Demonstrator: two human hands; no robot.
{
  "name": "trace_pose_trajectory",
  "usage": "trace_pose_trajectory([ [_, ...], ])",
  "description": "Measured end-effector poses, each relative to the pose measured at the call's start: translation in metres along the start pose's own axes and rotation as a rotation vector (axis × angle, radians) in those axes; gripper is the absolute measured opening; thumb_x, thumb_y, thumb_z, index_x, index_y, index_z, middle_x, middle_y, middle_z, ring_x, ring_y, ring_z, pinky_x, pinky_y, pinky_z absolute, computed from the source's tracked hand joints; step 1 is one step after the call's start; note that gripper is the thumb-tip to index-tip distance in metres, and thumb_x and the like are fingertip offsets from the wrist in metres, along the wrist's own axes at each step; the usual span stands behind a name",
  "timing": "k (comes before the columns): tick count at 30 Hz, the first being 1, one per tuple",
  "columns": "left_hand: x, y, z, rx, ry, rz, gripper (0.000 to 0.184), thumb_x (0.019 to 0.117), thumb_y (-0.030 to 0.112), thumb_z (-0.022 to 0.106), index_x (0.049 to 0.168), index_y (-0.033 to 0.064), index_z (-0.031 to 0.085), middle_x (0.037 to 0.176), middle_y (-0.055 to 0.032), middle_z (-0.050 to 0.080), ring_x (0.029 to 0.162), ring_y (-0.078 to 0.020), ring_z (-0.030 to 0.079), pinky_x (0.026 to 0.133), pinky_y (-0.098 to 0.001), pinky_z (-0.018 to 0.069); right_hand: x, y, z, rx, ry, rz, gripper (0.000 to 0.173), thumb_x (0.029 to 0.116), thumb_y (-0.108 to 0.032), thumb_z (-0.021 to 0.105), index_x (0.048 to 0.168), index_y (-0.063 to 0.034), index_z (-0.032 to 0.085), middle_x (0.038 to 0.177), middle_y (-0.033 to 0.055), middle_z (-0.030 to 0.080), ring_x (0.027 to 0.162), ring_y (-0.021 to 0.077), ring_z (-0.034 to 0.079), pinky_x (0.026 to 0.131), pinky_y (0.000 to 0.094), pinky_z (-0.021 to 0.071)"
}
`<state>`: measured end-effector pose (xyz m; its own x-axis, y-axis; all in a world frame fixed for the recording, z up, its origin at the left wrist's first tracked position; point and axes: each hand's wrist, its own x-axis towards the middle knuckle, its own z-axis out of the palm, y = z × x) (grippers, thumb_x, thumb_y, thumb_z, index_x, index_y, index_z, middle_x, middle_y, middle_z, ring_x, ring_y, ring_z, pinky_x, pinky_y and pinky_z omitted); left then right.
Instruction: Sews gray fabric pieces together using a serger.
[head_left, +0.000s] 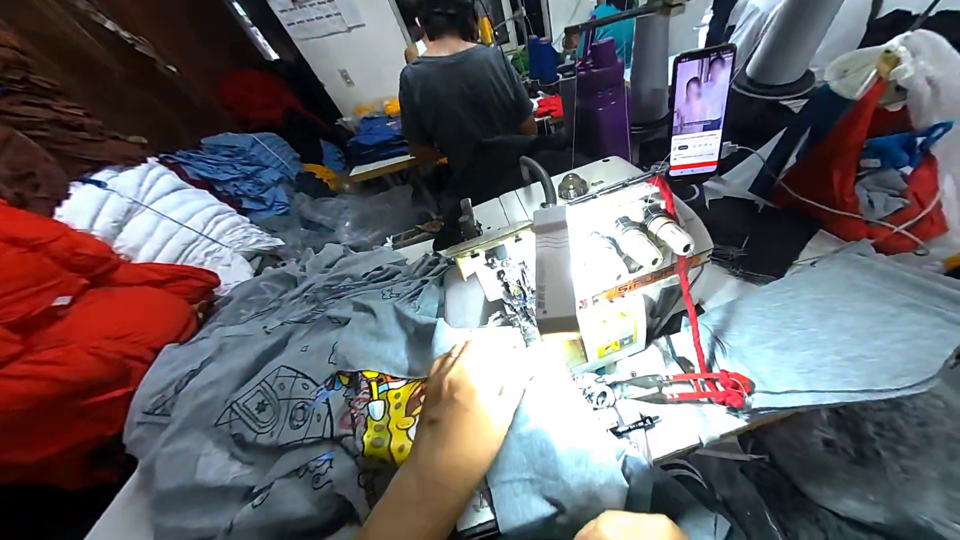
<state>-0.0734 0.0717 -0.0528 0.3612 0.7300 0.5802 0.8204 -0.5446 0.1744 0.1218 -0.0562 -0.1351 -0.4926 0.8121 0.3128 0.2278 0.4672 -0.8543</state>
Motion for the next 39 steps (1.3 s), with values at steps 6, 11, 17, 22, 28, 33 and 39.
trace_pose_trajectory([
  [6,0.009,0.011,0.003,0.048,0.017,-0.042,0.013,0.0865,0.019,0.07,0.082,0.0067,0.074,0.075,-0.0085,0.068,0.073,-0.029,0.067,0.069,-0.0532,0.0504,0.013,-0.011,-0.039,-0.127,0.438,-0.113,0.013,0.0986,-0.006,0.059,0.097,0.0021,0.069,0.102,0.0165,0.075,0.101,0.0142,0.071,0.091,0.0213,0.0531],
  [11,0.007,0.003,0.004,-0.015,0.021,0.015,0.021,0.0874,0.025,0.063,0.081,0.0069,0.072,0.079,-0.007,0.068,0.078,-0.0248,0.068,0.07,-0.0466,0.0528,0.049,-0.001,-0.044,-0.316,0.651,-0.242,0.017,0.1018,-0.018,0.055,0.106,-0.0053,0.066,0.103,0.009,0.074,0.102,0.0093,0.068,0.093,0.0176,0.0515],
  [17,-0.009,-0.001,-0.032,-0.414,-0.014,0.061,0.019,0.0998,0.031,0.059,0.098,0.0132,0.066,0.089,0.0068,0.069,0.084,0.0086,0.062,0.076,-0.0088,0.0513,0.055,0.0,-0.027,-0.218,0.591,-0.16,0.027,0.0979,-0.017,0.06,0.117,-0.0005,0.071,0.107,0.0127,0.075,0.089,0.013,0.07,0.079,0.0213,0.0545],
  [22,-0.013,-0.007,-0.03,-0.517,-0.033,0.059,0.019,0.1024,0.034,0.058,0.099,0.0175,0.067,0.09,0.0114,0.067,0.084,0.0098,0.062,0.075,-0.008,0.0524,0.039,0.0,-0.017,0.055,0.394,0.017,0.021,0.097,-0.009,0.062,0.11,0.0047,0.072,0.09,0.0143,0.074,0.079,0.0121,0.07,0.074,0.0244,0.0562],
  [28,-0.003,-0.008,-0.009,-0.409,0.095,-0.065,0.012,0.0935,0.015,0.062,0.091,0.0059,0.071,0.086,0.0074,0.068,0.082,0.0101,0.062,0.077,-0.0068,0.0509,0.043,-0.005,-0.008,0.075,0.519,0.141,0.025,0.0938,-0.01,0.066,0.114,0.0043,0.07,0.08,0.0074,0.071,0.067,0.0038,0.064,0.066,0.0162,0.0524],
  [33,0.01,-0.008,-0.001,-0.309,0.017,-0.141,0.009,0.0904,0.013,0.067,0.088,0.0063,0.073,0.082,0.0043,0.067,0.077,0.0054,0.061,0.071,-0.0119,0.0493,0.055,-0.004,-0.015,0.071,0.47,0.337,0.045,0.0921,-0.017,0.066,0.134,-0.0006,0.064,0.073,-0.0017,0.063,0.061,0.0023,0.052,0.06,0.0174,0.0446],
  [39,0.012,-0.009,-0.007,-0.295,-0.121,-0.185,0.005,0.0888,0.014,0.069,0.088,0.0109,0.072,0.074,0.0087,0.063,0.064,0.0059,0.054,0.06,-0.0132,0.0449,0.052,-0.007,-0.023,0.174,0.304,0.328,0.017,0.093,-0.015,0.066,0.098,-0.0007,0.072,0.074,0.0021,0.066,0.064,0.0009,0.056,0.062,0.0179,0.0461],
])
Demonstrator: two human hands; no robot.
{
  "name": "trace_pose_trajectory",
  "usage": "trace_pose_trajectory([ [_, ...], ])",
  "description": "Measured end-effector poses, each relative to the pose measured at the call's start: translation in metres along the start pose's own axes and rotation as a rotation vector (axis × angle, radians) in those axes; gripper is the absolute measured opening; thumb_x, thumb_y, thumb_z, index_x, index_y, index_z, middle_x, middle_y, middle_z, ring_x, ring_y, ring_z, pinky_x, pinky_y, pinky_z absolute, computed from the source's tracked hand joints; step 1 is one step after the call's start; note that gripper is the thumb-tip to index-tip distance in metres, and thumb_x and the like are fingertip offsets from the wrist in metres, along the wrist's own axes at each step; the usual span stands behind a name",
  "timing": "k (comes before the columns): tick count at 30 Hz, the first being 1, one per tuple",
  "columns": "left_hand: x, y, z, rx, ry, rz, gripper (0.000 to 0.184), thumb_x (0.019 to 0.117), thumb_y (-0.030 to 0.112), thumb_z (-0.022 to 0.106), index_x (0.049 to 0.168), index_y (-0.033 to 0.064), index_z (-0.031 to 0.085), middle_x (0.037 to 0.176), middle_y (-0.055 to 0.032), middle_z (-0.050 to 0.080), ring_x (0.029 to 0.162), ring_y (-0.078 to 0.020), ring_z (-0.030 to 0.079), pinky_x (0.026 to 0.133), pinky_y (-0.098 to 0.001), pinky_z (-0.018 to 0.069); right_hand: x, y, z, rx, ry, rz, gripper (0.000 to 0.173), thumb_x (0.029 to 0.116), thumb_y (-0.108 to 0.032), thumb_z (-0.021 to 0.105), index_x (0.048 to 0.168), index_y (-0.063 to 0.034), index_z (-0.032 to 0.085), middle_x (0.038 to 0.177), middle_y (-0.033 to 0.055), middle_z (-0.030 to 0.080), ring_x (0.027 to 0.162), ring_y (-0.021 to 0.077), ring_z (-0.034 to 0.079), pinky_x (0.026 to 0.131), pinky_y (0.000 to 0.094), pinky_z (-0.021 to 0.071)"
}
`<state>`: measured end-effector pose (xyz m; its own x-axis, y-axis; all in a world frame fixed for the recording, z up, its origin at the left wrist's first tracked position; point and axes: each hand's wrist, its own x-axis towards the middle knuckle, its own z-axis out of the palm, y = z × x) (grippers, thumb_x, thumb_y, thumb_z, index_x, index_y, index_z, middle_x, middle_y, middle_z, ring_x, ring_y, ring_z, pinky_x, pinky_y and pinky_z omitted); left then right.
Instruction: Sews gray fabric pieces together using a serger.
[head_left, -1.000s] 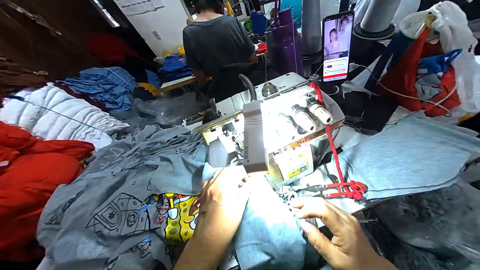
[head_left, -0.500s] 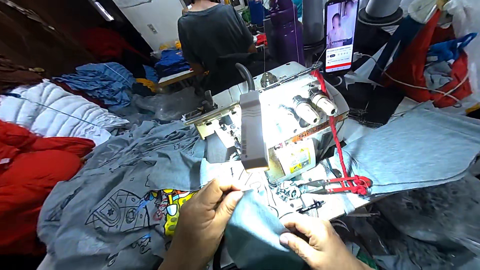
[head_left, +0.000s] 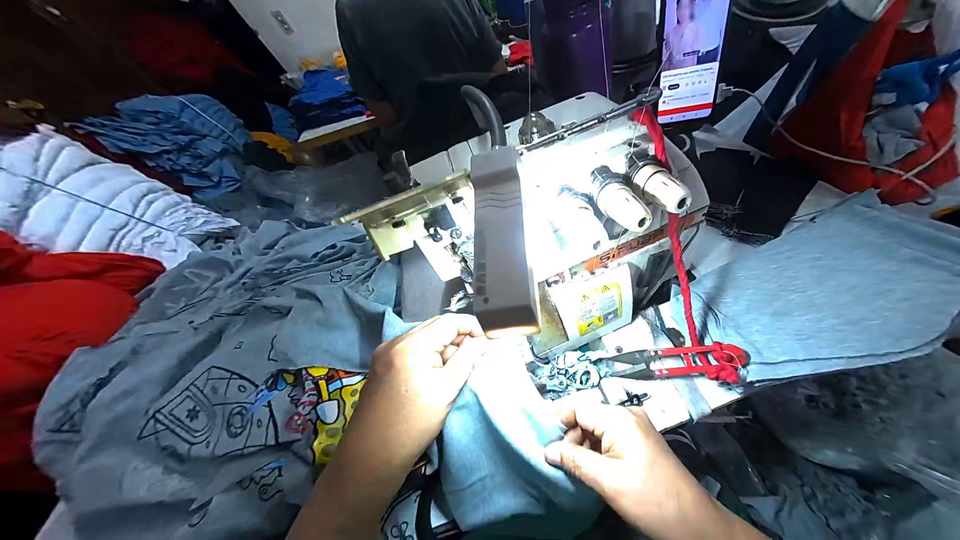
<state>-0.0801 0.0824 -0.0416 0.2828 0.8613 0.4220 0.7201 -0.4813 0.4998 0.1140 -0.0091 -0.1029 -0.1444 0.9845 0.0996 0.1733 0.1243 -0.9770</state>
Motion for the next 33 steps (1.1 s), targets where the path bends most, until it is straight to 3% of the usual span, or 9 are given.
trace_pose_trajectory([
  [5,-0.008,0.006,-0.008,-0.012,-0.061,-0.015,0.007,0.0888,0.02,0.069,0.087,0.0162,0.074,0.072,0.0118,0.065,0.063,0.0067,0.058,0.059,-0.0125,0.0476,-0.017,-0.001,0.003,-0.054,-0.007,-0.163,0.015,0.094,-0.012,0.066,0.095,0.002,0.072,0.072,0.0089,0.066,0.061,0.0089,0.059,0.059,0.0233,0.048],
  [8,-0.007,0.008,-0.005,0.066,-0.043,0.053,0.01,0.0891,0.022,0.067,0.092,0.0165,0.074,0.072,0.0118,0.063,0.062,0.0054,0.056,0.057,-0.0135,0.0458,-0.017,0.001,0.007,-0.112,0.052,-0.22,0.015,0.0944,-0.012,0.066,0.094,-0.0001,0.074,0.079,0.0106,0.071,0.071,0.0131,0.066,0.067,0.0272,0.0532],
  [12,-0.011,0.014,0.0,0.318,0.022,0.184,0.02,0.0928,0.025,0.06,0.092,0.0163,0.078,0.082,0.0014,0.069,0.074,-0.0122,0.069,0.063,-0.0336,0.0564,-0.016,0.006,0.009,-0.285,0.176,-0.299,0.016,0.0933,-0.022,0.066,0.091,-0.0118,0.078,0.088,0.0053,0.067,0.089,0.0169,0.065,0.079,0.0337,0.0516],
  [14,-0.015,0.019,0.002,0.445,0.065,0.281,0.025,0.0936,0.023,0.057,0.095,0.0161,0.081,0.088,-0.0056,0.07,0.081,-0.0234,0.07,0.066,-0.0415,0.0552,-0.015,0.004,0.006,-0.281,0.191,-0.317,0.015,0.0932,-0.019,0.066,0.091,-0.0101,0.077,0.092,0.0068,0.069,0.093,0.0167,0.066,0.082,0.031,0.0524],
  [16,-0.023,0.021,0.006,0.533,0.095,0.36,0.03,0.0961,0.021,0.055,0.102,0.0125,0.082,0.097,-0.0127,0.073,0.086,-0.0326,0.07,0.068,-0.0479,0.0515,-0.013,0.002,0.003,-0.213,0.16,-0.327,0.014,0.0946,-0.012,0.063,0.092,-0.0031,0.074,0.085,0.0102,0.071,0.082,0.0135,0.068,0.075,0.0239,0.0541],
  [19,-0.037,0.022,0.015,0.585,0.093,0.343,0.04,0.1016,0.027,0.047,0.11,0.0064,0.079,0.114,-0.0121,0.076,0.101,-0.033,0.074,0.078,-0.0488,0.0578,-0.012,-0.003,-0.002,-0.08,0.086,-0.256,0.016,0.0973,-0.01,0.06,0.097,0.0017,0.072,0.079,0.0105,0.07,0.07,0.007,0.065,0.066,0.0186,0.0511],
  [24,-0.043,0.017,0.023,0.539,0.051,0.312,0.05,0.1064,0.033,0.038,0.122,0.0028,0.074,0.126,-0.0188,0.071,0.12,-0.0376,0.067,0.095,-0.0573,0.0515,-0.004,-0.008,-0.006,0.056,0.069,-0.141,0.019,0.0994,-0.014,0.058,0.101,-0.001,0.071,0.074,-0.0006,0.064,0.064,-0.0048,0.054,0.061,0.0115,0.0443],
  [30,-0.035,0.008,0.014,0.352,-0.037,0.316,0.048,0.1071,0.037,0.037,0.134,0.0118,0.069,0.139,-0.009,0.066,0.137,-0.0307,0.056,0.106,-0.0627,0.0419,0.007,-0.012,-0.005,0.1,0.062,-0.085,0.017,0.0986,-0.017,0.058,0.097,-0.0049,0.07,0.07,-0.0087,0.056,0.062,-0.0086,0.048,0.059,0.0093,0.0403],
  [33,-0.047,-0.001,0.002,0.25,-0.047,0.318,0.059,0.1077,0.052,0.033,0.137,0.0135,0.066,0.146,-0.0118,0.059,0.144,-0.0318,0.047,0.114,-0.0628,0.0342,0.011,-0.015,-0.005,0.123,0.023,-0.015,0.016,0.0993,-0.019,0.059,0.097,-0.0076,0.07,0.07,-0.0103,0.056,0.062,-0.0079,0.049,0.061,0.0109,0.041],
])
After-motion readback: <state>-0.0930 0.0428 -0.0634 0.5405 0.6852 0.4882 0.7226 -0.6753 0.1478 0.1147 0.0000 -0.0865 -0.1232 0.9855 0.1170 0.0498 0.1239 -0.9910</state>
